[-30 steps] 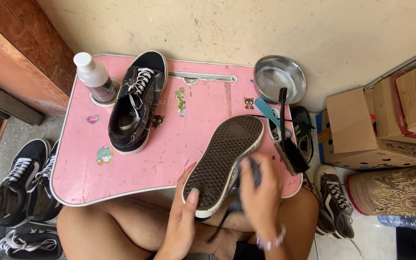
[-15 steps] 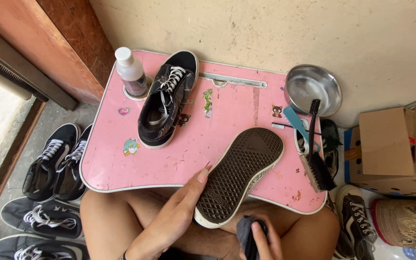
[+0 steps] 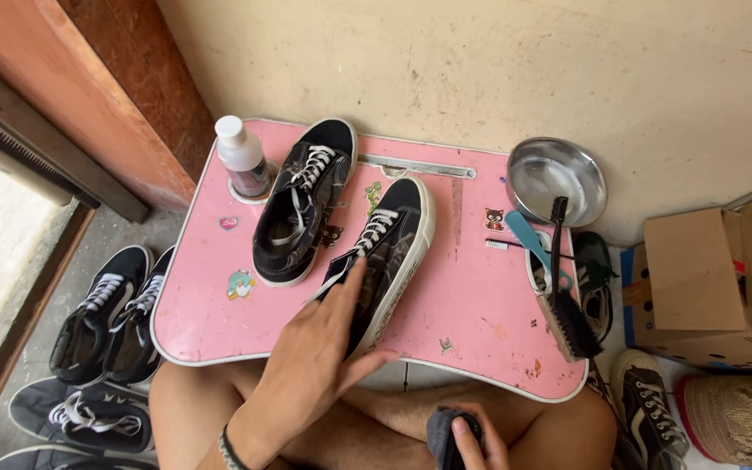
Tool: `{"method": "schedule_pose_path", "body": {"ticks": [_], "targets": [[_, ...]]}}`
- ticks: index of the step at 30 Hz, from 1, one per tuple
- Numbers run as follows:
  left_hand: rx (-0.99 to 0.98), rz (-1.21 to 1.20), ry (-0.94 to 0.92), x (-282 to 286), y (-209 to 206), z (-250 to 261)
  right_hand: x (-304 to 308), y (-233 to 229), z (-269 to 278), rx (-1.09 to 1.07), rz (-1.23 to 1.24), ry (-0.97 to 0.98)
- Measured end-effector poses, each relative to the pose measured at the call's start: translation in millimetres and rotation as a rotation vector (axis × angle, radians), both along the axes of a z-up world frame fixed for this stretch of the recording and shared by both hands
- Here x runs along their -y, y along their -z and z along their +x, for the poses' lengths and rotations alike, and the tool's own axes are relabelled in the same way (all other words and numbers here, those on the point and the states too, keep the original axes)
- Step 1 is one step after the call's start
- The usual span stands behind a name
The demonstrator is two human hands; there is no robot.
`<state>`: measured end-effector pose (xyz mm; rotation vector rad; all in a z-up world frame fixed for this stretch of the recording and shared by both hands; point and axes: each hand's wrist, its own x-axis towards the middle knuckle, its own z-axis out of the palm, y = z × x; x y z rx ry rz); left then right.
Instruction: Cleaning the sole of a black sneaker using a cloth, a brush, and cleaning solution.
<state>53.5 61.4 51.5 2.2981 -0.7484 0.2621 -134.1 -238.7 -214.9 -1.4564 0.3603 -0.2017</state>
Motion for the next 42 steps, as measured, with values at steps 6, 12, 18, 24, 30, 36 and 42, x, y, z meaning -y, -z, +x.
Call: {"method": "schedule_pose_path", "body": {"ticks": [6, 12, 18, 24, 30, 36, 42], "targets": [[-0.266, 0.088, -0.305, 9, 15, 3, -40, -114, 8, -0.248, 0.306, -0.082], [-0.298, 0.363, -0.218, 20, 15, 20, -41, -110, 12, -0.219, 0.350, -0.050], [-0.427, 0.491, -0.154, 53, 19, 28, -41, -124, 26, -0.193, 0.268, -0.055], [-0.136, 0.490, -0.278, 75, 26, 20, -48, -126, 25, -0.321, 0.281, 0.014], [-0.165, 0.320, -0.311, 69, 11, 3, -40, -114, 23, -0.329, 0.358, -0.010], [-0.606, -0.355, -0.125, 51, -20, -17, -33, -91, 27, -0.235, 0.353, -0.019], [-1.335, -1.653, -0.399, 66, -45, 1, -41, -122, 43, -0.202, 0.320, -0.084]]}}
